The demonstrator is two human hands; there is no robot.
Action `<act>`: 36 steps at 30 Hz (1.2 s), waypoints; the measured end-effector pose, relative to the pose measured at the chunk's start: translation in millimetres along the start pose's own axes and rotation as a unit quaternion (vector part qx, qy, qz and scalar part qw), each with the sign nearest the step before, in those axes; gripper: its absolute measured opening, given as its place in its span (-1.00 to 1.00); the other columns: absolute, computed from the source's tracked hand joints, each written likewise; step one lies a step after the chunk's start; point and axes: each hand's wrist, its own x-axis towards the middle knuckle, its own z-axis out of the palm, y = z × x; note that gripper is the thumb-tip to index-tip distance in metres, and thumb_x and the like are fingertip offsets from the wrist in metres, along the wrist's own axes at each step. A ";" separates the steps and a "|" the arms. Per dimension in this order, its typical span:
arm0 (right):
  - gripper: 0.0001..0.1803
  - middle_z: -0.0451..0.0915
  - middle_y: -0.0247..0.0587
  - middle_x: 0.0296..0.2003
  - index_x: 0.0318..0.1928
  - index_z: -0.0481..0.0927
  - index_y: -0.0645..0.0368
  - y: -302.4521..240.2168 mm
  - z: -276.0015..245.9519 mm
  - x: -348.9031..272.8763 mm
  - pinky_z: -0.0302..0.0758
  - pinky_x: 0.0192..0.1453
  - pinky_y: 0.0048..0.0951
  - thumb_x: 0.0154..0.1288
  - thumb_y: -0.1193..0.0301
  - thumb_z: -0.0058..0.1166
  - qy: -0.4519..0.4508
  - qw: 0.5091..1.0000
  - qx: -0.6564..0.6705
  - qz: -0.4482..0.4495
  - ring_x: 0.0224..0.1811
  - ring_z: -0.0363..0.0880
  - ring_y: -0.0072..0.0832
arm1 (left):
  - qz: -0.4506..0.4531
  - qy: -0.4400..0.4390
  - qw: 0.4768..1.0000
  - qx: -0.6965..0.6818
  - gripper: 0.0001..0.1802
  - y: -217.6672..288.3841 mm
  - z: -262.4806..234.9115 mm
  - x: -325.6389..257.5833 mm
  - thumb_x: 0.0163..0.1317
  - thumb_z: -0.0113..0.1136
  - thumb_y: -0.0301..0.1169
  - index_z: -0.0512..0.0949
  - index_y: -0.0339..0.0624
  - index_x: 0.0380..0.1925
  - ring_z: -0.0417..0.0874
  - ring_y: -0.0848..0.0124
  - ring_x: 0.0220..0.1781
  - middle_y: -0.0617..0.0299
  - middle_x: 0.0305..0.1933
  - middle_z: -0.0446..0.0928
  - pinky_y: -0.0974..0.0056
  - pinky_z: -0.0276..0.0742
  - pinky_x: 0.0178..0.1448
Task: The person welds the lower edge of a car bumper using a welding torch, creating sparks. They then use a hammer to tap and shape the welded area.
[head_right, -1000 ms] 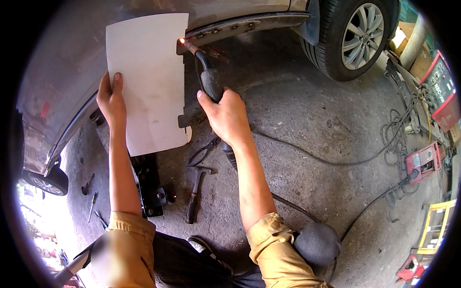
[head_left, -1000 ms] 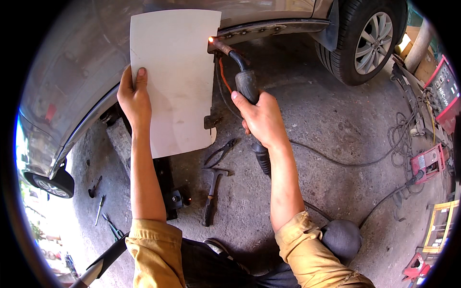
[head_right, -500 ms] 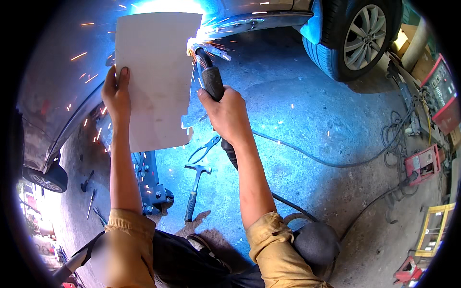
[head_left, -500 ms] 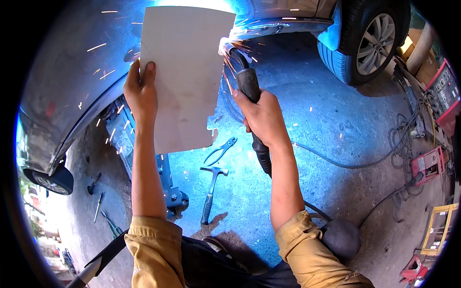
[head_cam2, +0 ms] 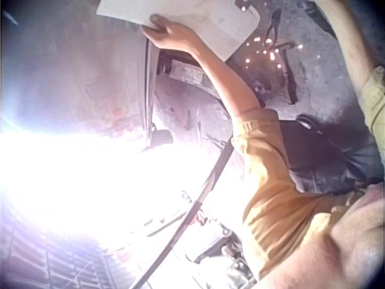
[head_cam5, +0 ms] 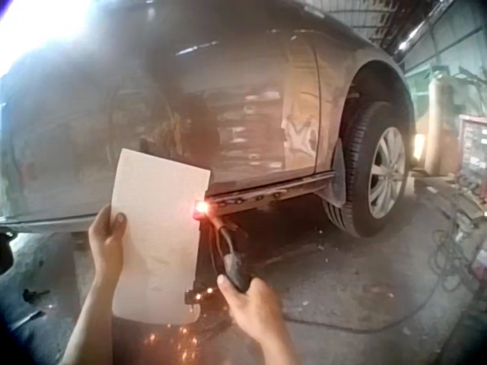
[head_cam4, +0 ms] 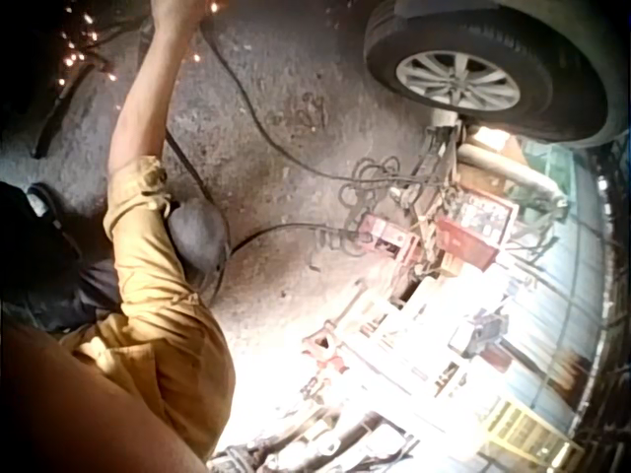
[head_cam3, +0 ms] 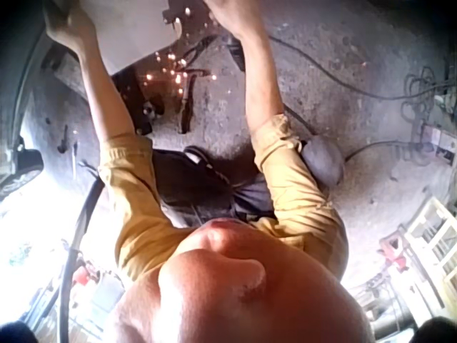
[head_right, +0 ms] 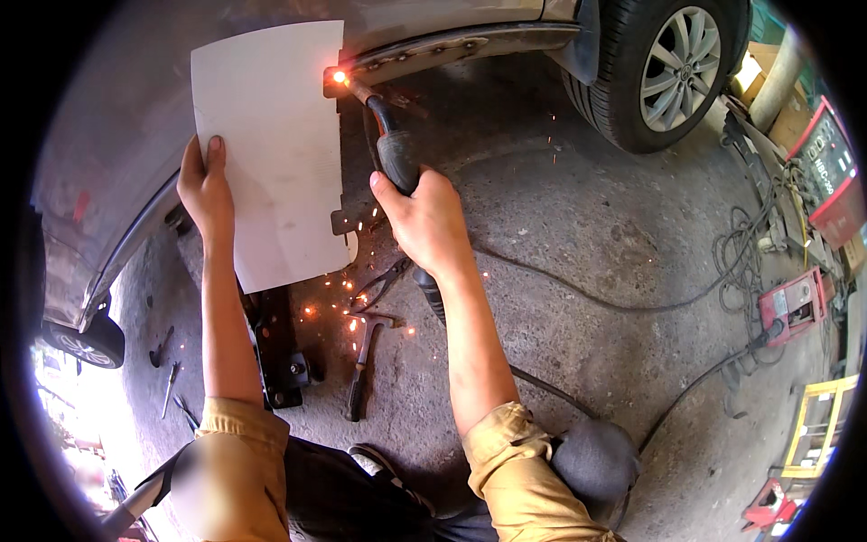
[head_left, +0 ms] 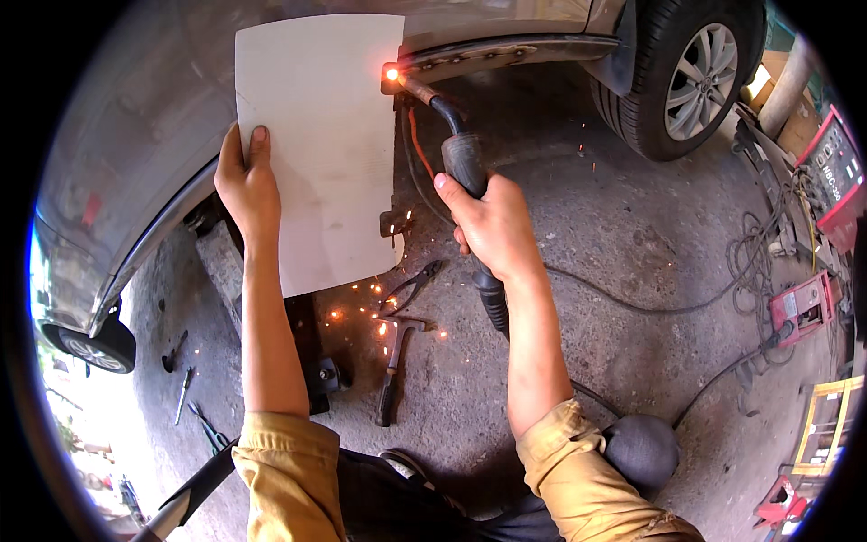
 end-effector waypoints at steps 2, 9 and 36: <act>-0.53 0.51 -0.12 -0.61 -0.39 0.54 0.33 1.5 1.7 1.4 0.45 -0.34 -0.24 0.30 0.09 0.22 0.006 1.000 0.008 -0.014 -0.52 0.53 -0.34 | -0.013 -0.006 1.000 0.014 -0.62 -0.8 -1.0 0.1 0.37 0.20 -0.24 0.59 -0.38 -0.03 0.47 0.50 -0.26 0.20 -0.29 0.61 0.40 0.40 -0.07; -0.53 0.50 -0.09 -0.62 -0.39 0.54 0.34 4.0 3.5 4.6 0.45 -0.32 -0.22 0.29 0.09 0.22 0.007 1.000 0.013 -0.022 -0.52 0.53 -0.29 | -0.032 -0.013 0.999 0.011 -0.58 1.0 1.9 -3.9 0.38 0.21 -0.24 0.57 -0.39 0.03 0.57 0.44 -0.08 0.07 -0.10 0.66 0.38 0.42 0.08; -0.61 0.41 -0.38 -0.72 -0.34 0.49 0.29 -8.1 1.4 -0.3 0.33 -0.66 -0.42 0.33 0.17 0.23 -0.020 0.997 0.075 0.010 -0.75 0.38 -0.60 | -0.011 -0.020 1.000 -0.002 -0.62 -5.6 4.3 -2.8 0.39 0.20 -0.27 0.58 -0.34 0.04 0.58 0.45 -0.11 0.11 -0.13 0.67 0.36 0.44 0.08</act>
